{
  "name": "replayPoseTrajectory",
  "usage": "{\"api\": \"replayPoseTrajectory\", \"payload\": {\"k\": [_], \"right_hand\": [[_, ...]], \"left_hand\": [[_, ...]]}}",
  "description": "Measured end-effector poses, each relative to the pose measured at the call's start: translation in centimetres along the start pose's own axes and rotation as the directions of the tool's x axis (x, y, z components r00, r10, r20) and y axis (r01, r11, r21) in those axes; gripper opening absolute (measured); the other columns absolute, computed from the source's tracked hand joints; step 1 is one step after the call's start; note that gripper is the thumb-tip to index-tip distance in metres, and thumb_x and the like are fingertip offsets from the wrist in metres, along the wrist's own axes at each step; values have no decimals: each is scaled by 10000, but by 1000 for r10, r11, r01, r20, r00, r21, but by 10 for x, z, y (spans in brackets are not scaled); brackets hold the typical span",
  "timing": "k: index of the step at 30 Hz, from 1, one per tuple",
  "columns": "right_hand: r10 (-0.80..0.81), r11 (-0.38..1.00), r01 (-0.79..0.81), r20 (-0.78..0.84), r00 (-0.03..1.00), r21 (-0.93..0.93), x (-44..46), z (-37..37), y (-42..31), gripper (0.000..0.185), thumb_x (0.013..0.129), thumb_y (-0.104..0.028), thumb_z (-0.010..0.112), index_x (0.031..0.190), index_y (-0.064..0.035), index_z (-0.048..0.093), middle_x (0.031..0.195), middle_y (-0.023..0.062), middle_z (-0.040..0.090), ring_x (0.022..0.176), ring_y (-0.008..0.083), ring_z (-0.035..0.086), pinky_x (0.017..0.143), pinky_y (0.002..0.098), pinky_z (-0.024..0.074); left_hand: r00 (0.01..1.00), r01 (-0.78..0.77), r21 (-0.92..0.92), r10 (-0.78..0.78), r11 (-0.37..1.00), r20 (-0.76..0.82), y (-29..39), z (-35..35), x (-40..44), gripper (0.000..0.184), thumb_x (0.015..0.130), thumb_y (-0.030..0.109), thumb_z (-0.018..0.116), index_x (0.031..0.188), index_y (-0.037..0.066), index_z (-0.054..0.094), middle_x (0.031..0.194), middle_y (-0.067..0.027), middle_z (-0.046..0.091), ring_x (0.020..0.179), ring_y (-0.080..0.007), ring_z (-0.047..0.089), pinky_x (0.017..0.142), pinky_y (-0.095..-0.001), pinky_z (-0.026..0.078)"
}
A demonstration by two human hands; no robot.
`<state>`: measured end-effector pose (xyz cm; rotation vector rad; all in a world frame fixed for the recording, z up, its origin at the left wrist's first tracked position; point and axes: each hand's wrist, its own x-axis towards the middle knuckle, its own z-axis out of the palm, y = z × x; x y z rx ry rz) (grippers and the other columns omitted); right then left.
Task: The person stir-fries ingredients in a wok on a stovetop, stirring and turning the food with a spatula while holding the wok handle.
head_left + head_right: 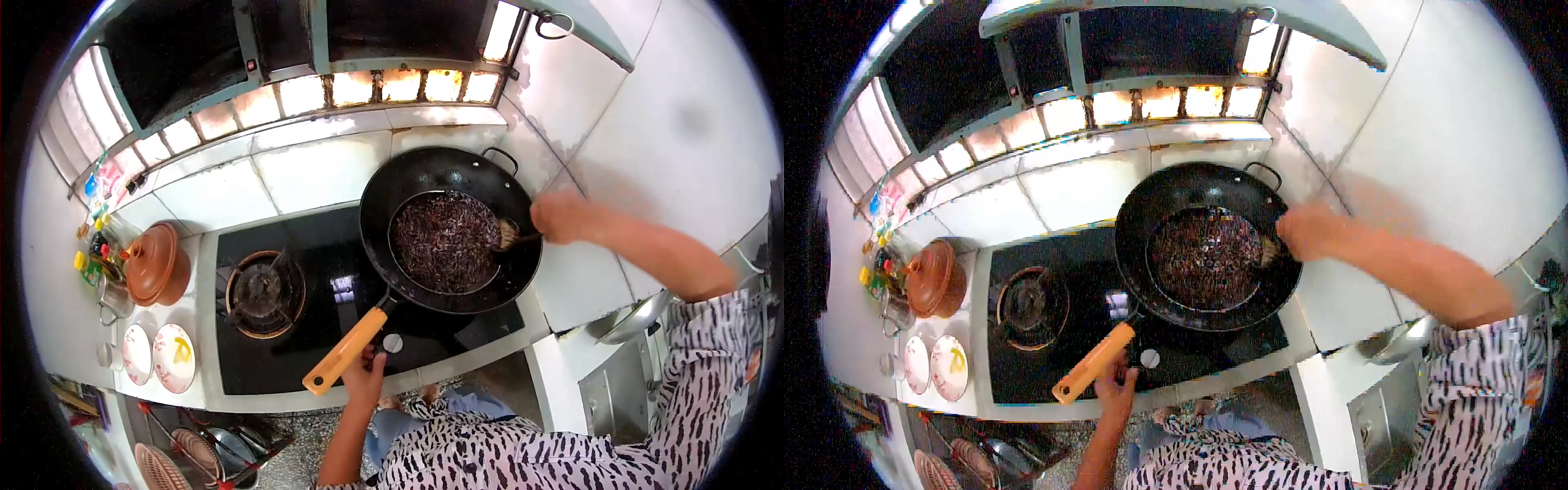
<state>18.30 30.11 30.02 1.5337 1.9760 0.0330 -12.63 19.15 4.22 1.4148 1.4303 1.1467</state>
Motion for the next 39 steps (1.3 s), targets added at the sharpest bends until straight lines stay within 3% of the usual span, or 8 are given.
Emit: {"api": "replayPoseTrajectory", "payload": {"k": [9,16,19,22,29,35,37,39], "right_hand": [[31,1000,-28,-447,894,12,35,43,-25,60,676,-90,511,679,-79,570,675,96,594,649,268,593,551,390,440],[-232,959,142,-396,888,-243,-6,-31,13,136,642,-90,547,753,-88,625,652,105,588,725,269,588,605,405,432],[-226,974,227,117,967,9,6,-51,37,135,600,-130,552,680,-100,656,673,88,608,681,233,588,586,365,438],[-314,930,262,189,930,258,13,-34,37,119,601,-145,563,667,-85,642,662,92,600,641,239,584,553,356,441],[5,963,26,-115,993,268,40,73,-52,116,692,-99,522,738,-10,581,710,188,597,717,340,600,594,434,490],[28,563,366,-460,887,740,36,72,-4,143,753,-86,515,859,-5,567,658,163,575,481,233,541,423,350,436],[-121,-391,-168,130,984,905,19,54,15,164,807,-81,477,889,33,562,545,56,467,367,74,364,309,218,277],[-108,-451,-193,161,981,871,5,43,22,161,818,-77,466,890,32,559,542,39,444,350,52,315,297,193,222]], "left_hand": [[999,-31,-666,-4,746,-51,49,-24,-10,610,693,202,705,1182,47,374,962,-79,527,874,-167,513,722,-288,433],[967,-207,-851,-29,484,-252,54,-19,3,525,781,331,599,1193,101,369,1097,-95,478,1034,-222,463,844,-378,410],[972,-223,-887,27,403,-232,48,-19,3,411,790,335,580,1099,103,442,1092,-94,483,1086,-260,437,890,-401,379],[973,-204,-908,-25,365,-229,49,-19,1,312,795,309,572,1010,104,478,1094,-98,483,1118,-285,414,909,-416,365],[972,-183,-888,-59,422,-229,52,-16,-2,277,811,294,546,1001,113,459,1088,-97,475,1101,-281,424,883,-413,386],[974,-172,-886,-60,431,-218,53,-17,-2,269,824,296,529,1007,114,454,1092,-95,475,1099,-272,427,862,-404,402],[974,-173,-892,-63,417,-219,52,-17,-4,265,829,296,523,1009,115,454,1094,-94,476,1099,-271,427,860,-402,403],[975,-171,-889,-57,424,-214,53,-17,-4,255,836,294,513,1010,116,457,1098,-93,476,1098,-268,427,854,-399,407]]}}
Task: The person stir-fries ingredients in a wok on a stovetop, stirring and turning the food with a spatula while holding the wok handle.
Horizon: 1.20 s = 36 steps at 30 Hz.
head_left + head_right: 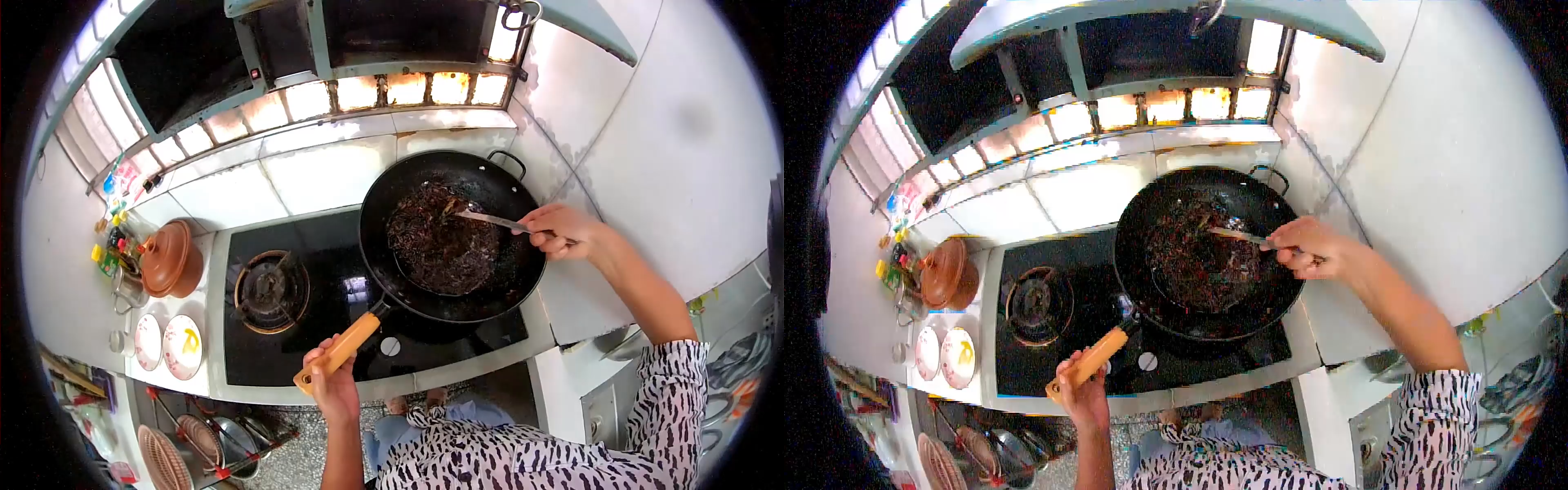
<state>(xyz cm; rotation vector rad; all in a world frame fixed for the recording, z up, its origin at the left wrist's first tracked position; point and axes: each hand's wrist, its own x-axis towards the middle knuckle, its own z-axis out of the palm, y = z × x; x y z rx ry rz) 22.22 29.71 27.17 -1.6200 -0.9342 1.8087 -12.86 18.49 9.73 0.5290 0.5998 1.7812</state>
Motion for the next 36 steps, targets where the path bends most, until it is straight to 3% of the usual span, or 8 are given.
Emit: {"api": "replayPoseTrajectory", "payload": {"k": [6,8,9,11,19,23,25,36], "right_hand": [[10,994,-14,-38,999,-104,-20,-7,-18,163,822,-79,473,926,16,554,556,25,443,354,35,288,301,174,202],[-230,702,109,-80,970,-704,-25,-2,-29,195,792,-107,512,936,6,577,580,23,478,419,66,387,366,200,307],[-226,705,102,-86,970,-702,-26,-2,-34,195,792,-107,512,936,6,577,580,23,478,419,66,387,366,200,307],[-280,244,167,96,955,-955,-24,-4,-48,185,723,-150,570,858,-45,643,686,57,585,587,137,530,502,264,429],[219,-304,-15,-85,972,-953,-10,35,-98,221,610,-154,611,796,-48,665,687,73,629,607,149,581,549,287,456],[202,-442,457,411,889,-772,48,13,-37,100,618,-129,564,624,-60,636,576,101,582,524,180,565,489,308,445],[-194,-344,-75,-8,981,-936,51,38,-12,60,642,-60,548,665,-34,598,735,150,608,698,310,603,588,393,483],[-386,-672,78,438,812,-736,-10,92,-60,46,615,-25,543,603,-1,580,691,175,589,682,313,594,589,377,466]], "left_hand": [[1000,-2,-19,2,1000,4,-1,0,1,248,836,289,515,1006,117,463,1092,-92,479,1097,-265,427,847,-391,411],[1000,-1,-16,1,1000,-7,0,2,1,250,833,286,519,1007,116,463,1091,-93,479,1097,-266,427,846,-390,414],[1000,5,-11,-5,1000,-16,1,3,0,251,831,284,523,1007,115,463,1089,-94,479,1096,-268,427,844,-388,416],[1000,8,-18,-8,1000,-14,2,4,2,254,828,282,528,1008,113,463,1089,-95,479,1095,-268,427,841,-388,419],[1000,-19,1,19,1000,-9,-1,0,2,263,824,284,534,1008,106,470,1080,-92,484,1091,-275,434,841,-395,425],[1000,-12,0,12,1000,-29,-1,0,1,257,825,283,533,1000,105,473,1071,-93,487,1086,-274,438,850,-399,416],[999,-11,-11,11,1000,-30,-2,-1,2,255,826,280,531,1000,104,471,1071,-95,487,1085,-273,438,848,-395,417],[1000,-9,-16,9,1000,-3,-2,-3,0,243,834,264,518,1009,105,462,1092,-107,472,1085,-270,436,833,-392,430]]}}
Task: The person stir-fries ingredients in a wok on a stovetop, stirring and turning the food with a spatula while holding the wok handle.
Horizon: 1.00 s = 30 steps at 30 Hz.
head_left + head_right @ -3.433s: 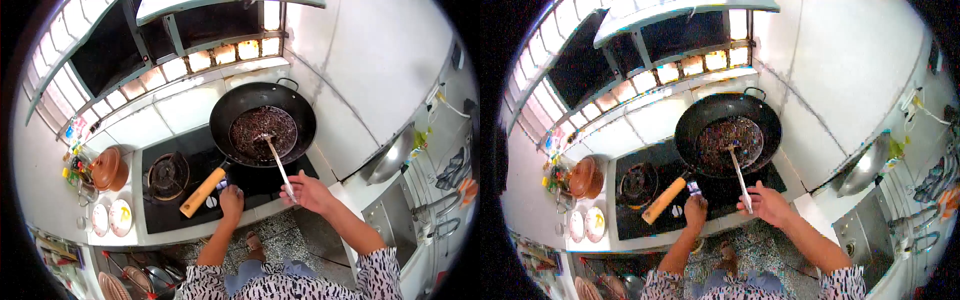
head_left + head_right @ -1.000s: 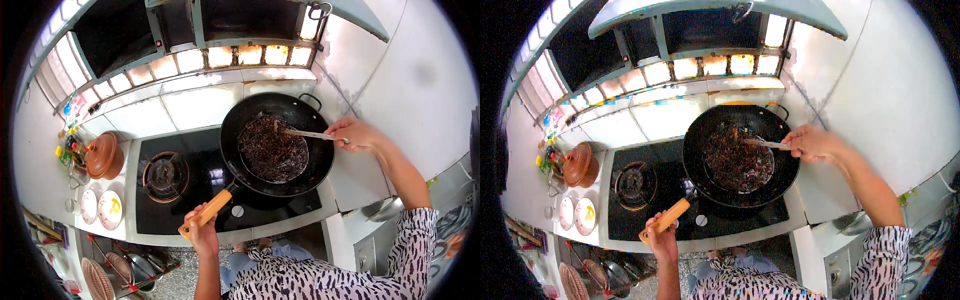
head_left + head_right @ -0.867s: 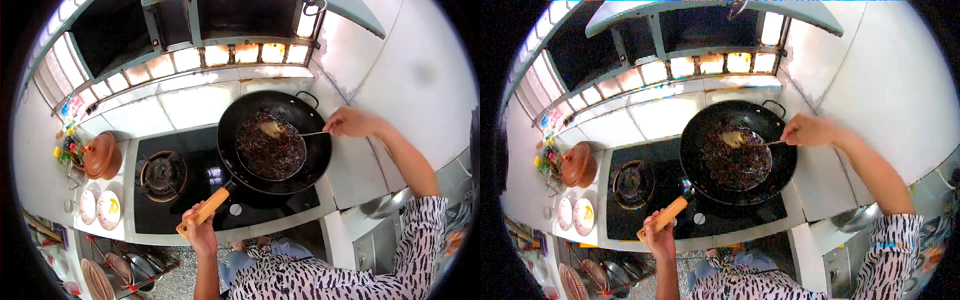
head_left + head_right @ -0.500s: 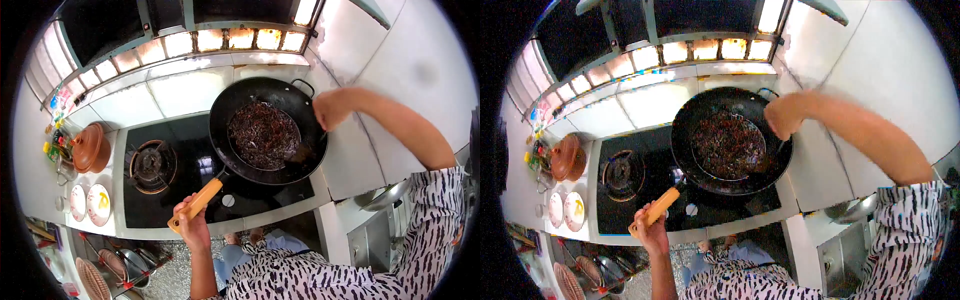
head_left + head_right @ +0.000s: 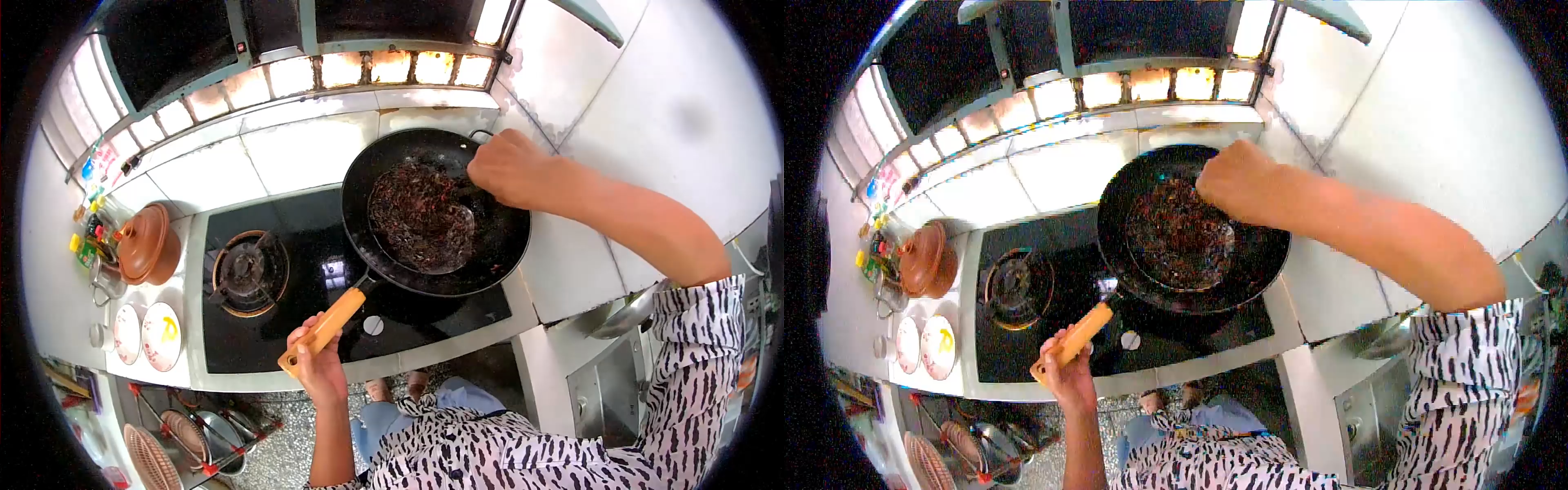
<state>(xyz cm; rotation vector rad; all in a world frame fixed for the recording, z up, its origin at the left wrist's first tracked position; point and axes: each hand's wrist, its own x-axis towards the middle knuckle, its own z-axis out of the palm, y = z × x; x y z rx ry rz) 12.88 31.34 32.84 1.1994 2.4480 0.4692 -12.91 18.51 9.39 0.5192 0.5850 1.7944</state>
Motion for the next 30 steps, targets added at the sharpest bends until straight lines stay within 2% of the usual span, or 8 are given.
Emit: {"api": "replayPoseTrajectory", "payload": {"k": [2,10,12,16,21,23,28,30], "right_hand": [[62,997,-56,133,989,-46,0,-11,4,30,606,-23,555,602,-12,583,679,165,588,691,301,593,595,370,462],[161,985,-125,362,918,-121,-9,6,30,77,616,-27,545,665,-38,604,701,143,597,716,302,590,629,375,462],[245,967,-252,385,890,-33,-16,27,25,95,636,-40,534,704,-42,600,732,142,599,740,306,589,646,382,463],[287,944,-322,297,911,77,-19,84,5,91,654,-55,523,713,-45,592,744,134,599,749,313,587,652,388,462],[279,958,-286,-142,950,-32,-6,85,2,89,706,-104,500,673,-67,574,685,112,594,706,272,603,616,377,467],[234,964,-243,-96,968,-108,-8,46,7,112,730,-107,478,699,-63,576,704,114,599,726,264,605,622,377,462],[219,960,-202,68,973,-193,-12,3,31,62,636,-77,556,637,-64,616,681,122,605,682,266,597,602,353,453],[186,980,-169,178,966,-102,-14,-5,45,59,612,-81,571,633,-77,626,668,114,604,659,257,595,587,349,449]], "left_hand": [[1000,13,6,-13,1000,0,0,-1,0,256,831,276,523,1012,106,462,1094,-107,471,1088,-271,433,833,-394,430],[1000,7,0,-7,1000,10,1,0,0,270,814,277,549,1002,107,455,1095,-110,471,1091,-273,432,835,-386,428],[1000,2,20,-2,1000,1,1,0,-1,274,809,277,555,999,108,453,1093,-109,472,1090,-273,431,834,-384,428],[1000,18,15,-18,1000,-25,0,1,-2,279,802,272,562,995,103,450,1083,-110,476,1084,-272,435,824,-384,434],[999,27,23,-27,999,-23,1,0,-2,281,801,270,561,992,94,455,1080,-112,479,1078,-273,439,822,-389,434],[1000,19,11,-19,1000,-15,0,2,-1,279,805,268,557,997,90,460,1080,-113,480,1078,-271,439,824,-395,432],[999,19,-25,-20,1000,-32,0,4,-3,260,814,249,546,999,85,464,1079,-118,480,1077,-271,439,820,-398,436],[999,17,-36,-18,999,-35,2,4,-3,252,817,240,541,997,81,465,1078,-121,480,1077,-271,439,818,-397,440]]}}
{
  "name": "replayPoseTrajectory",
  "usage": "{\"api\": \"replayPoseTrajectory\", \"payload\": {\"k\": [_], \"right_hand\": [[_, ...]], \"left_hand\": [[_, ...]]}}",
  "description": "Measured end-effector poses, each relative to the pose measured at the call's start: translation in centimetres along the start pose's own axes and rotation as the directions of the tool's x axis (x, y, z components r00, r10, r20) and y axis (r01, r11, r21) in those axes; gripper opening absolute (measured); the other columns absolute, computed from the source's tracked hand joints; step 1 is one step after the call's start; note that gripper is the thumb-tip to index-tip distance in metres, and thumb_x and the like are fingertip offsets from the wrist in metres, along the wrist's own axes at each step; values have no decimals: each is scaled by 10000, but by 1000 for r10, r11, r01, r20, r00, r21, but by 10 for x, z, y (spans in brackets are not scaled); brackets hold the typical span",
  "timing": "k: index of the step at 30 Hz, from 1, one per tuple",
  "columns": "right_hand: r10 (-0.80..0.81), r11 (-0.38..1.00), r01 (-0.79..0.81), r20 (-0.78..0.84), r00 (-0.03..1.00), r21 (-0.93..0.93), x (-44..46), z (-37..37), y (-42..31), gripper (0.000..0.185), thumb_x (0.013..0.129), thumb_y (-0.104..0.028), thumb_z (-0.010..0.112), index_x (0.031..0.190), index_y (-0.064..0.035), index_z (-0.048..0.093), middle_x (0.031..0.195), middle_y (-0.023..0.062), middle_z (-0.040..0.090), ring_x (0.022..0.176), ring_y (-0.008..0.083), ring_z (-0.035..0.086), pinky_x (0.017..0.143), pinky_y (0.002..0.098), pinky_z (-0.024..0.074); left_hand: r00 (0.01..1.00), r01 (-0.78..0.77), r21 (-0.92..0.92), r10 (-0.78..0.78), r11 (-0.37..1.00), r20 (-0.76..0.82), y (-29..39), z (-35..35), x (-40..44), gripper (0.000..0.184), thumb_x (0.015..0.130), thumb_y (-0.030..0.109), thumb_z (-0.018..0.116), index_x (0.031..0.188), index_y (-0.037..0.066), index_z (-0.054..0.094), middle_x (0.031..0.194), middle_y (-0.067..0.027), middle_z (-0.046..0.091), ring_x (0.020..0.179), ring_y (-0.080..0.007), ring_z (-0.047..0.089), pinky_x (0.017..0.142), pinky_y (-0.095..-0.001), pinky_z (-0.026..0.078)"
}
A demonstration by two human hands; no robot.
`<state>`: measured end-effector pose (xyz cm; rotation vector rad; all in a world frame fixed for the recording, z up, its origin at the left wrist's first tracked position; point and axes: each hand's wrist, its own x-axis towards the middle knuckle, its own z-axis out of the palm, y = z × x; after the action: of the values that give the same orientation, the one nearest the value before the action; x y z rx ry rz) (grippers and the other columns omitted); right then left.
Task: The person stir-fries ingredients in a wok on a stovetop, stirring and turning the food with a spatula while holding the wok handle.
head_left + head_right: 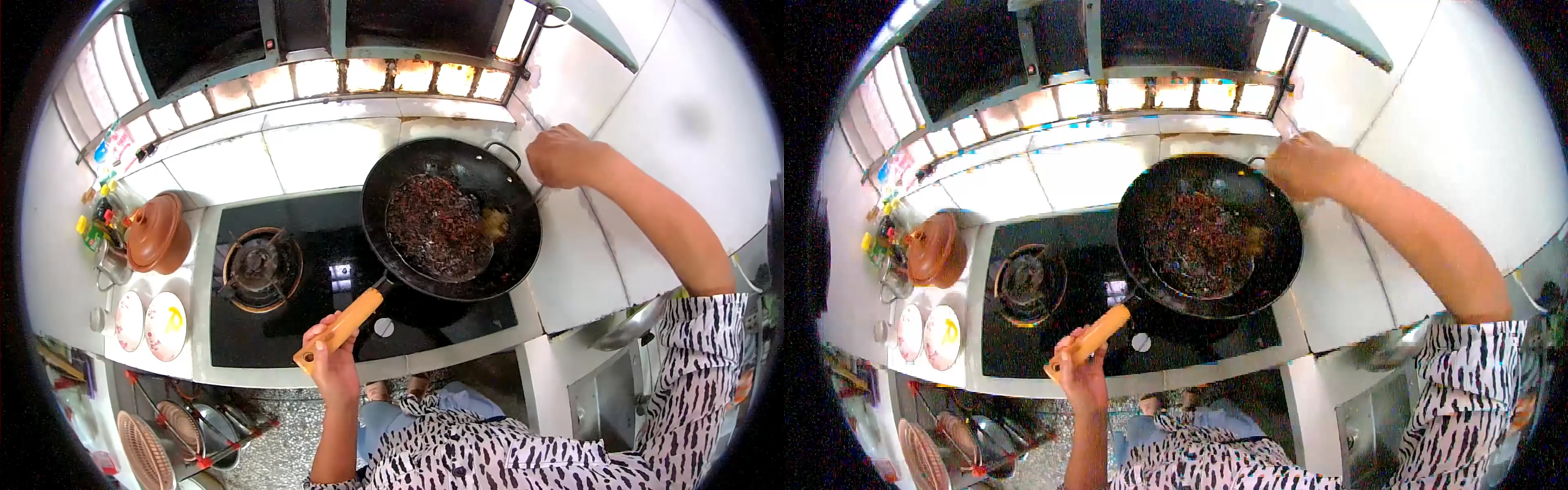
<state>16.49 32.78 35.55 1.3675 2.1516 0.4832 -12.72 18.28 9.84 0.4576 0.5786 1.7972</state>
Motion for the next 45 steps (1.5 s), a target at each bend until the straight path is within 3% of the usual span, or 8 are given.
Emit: {"api": "replayPoseTrajectory", "payload": {"k": [6,15,17,19,22,35,41,45], "right_hand": [[-213,935,60,416,884,350,11,22,4,55,577,-108,584,604,-87,628,621,101,584,620,277,576,539,361,434],[130,886,-113,-8,991,450,27,106,-61,124,723,-110,512,725,-24,601,752,148,599,700,301,600,590,407,480],[-22,748,432,-632,774,503,31,157,-26,140,759,-145,527,802,-57,627,644,114,577,510,248,549,434,348,444],[104,292,-334,317,943,896,11,113,-15,144,792,-122,504,850,-46,612,588,69,533,420,143,469,350,265,358],[39,-5,-465,465,885,885,-18,73,-1,167,815,-89,480,889,11,591,592,33,502,462,64,403,396,202,299],[-136,691,-186,379,915,698,-19,23,19,175,711,-106,546,820,-12,646,627,38,573,561,95,510,521,257,406],[-381,687,11,348,856,726,8,41,-5,185,712,-162,565,813,-25,638,658,59,598,607,139,541,566,272,428],[-156,726,102,18,988,680,12,71,-65,164,758,-140,509,807,-16,603,792,159,595,714,306,569,653,372,451]], "left_hand": [[1000,17,-7,-17,1000,1,0,-2,0,236,822,223,530,993,74,465,1077,-127,476,1075,-274,439,818,-398,450],[1000,16,46,-17,999,19,4,1,1,239,815,245,543,980,94,459,1081,-112,477,1077,-266,441,834,-394,425],[1000,26,53,-27,998,12,6,2,4,237,817,246,541,981,95,459,1086,-111,477,1080,-265,439,836,-390,424],[1000,28,44,-29,999,12,6,2,6,239,817,247,541,982,94,461,1086,-111,477,1082,-265,438,836,-390,424],[999,33,37,-34,999,17,7,2,7,244,818,253,543,985,92,465,1086,-112,478,1084,-266,436,836,-391,423],[999,36,24,-37,999,22,7,-1,7,230,829,227,520,994,77,463,1089,-131,476,1079,-275,437,830,-396,432],[999,14,38,-15,999,30,5,-1,8,223,832,222,513,994,77,461,1090,-131,474,1081,-273,437,813,-390,445],[999,24,37,-25,999,27,4,-1,7,220,831,221,514,994,82,463,1089,-126,474,1083,-272,436,813,-391,445]]}}
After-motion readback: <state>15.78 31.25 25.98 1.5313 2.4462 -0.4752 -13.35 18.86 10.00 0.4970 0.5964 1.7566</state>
